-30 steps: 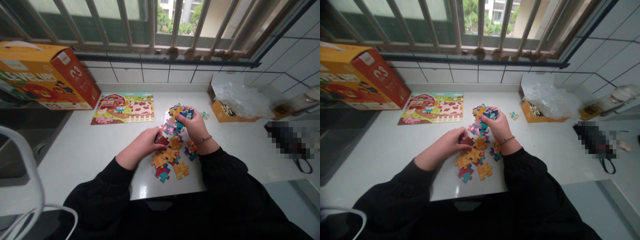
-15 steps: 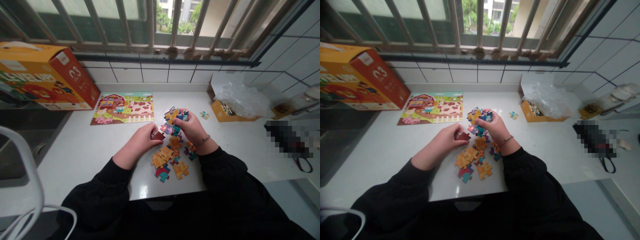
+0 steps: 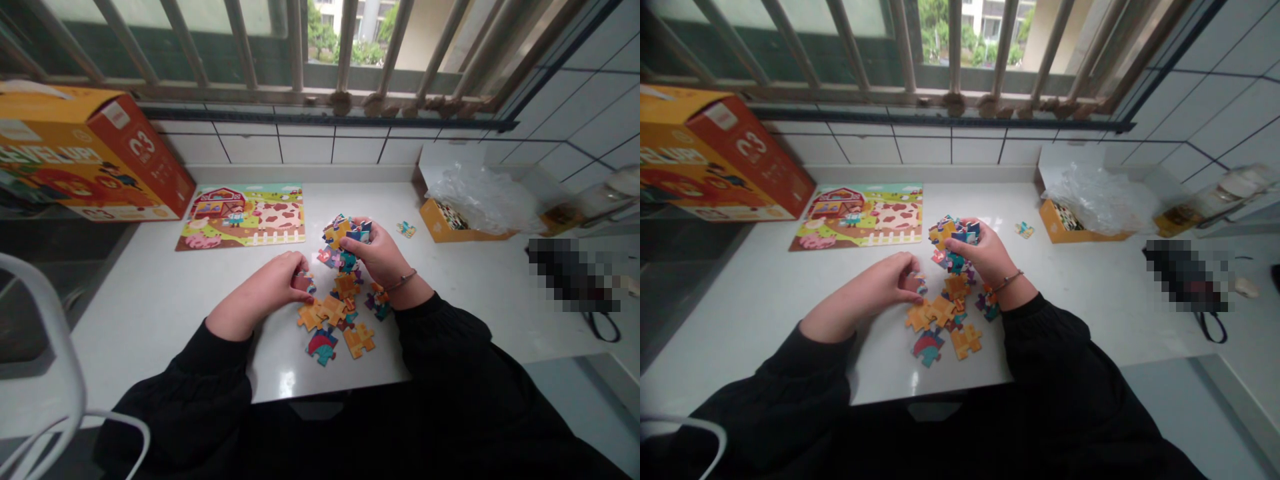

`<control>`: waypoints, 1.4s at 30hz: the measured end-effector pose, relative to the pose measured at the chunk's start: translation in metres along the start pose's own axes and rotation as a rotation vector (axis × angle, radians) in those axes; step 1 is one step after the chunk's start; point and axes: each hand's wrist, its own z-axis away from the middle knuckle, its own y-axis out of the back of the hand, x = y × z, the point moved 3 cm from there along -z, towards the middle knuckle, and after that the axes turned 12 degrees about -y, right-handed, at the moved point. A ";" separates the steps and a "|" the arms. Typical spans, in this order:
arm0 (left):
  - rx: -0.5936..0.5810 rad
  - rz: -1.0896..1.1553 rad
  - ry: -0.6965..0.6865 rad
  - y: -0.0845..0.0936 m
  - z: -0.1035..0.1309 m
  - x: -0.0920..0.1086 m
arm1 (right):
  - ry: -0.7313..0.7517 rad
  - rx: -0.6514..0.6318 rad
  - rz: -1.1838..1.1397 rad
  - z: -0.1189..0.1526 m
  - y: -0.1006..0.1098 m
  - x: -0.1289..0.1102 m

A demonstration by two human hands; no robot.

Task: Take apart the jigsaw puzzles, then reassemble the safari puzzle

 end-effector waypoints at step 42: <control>0.157 0.551 -0.026 -0.050 -0.022 0.021 | 0.043 0.148 -0.227 0.003 -0.027 0.005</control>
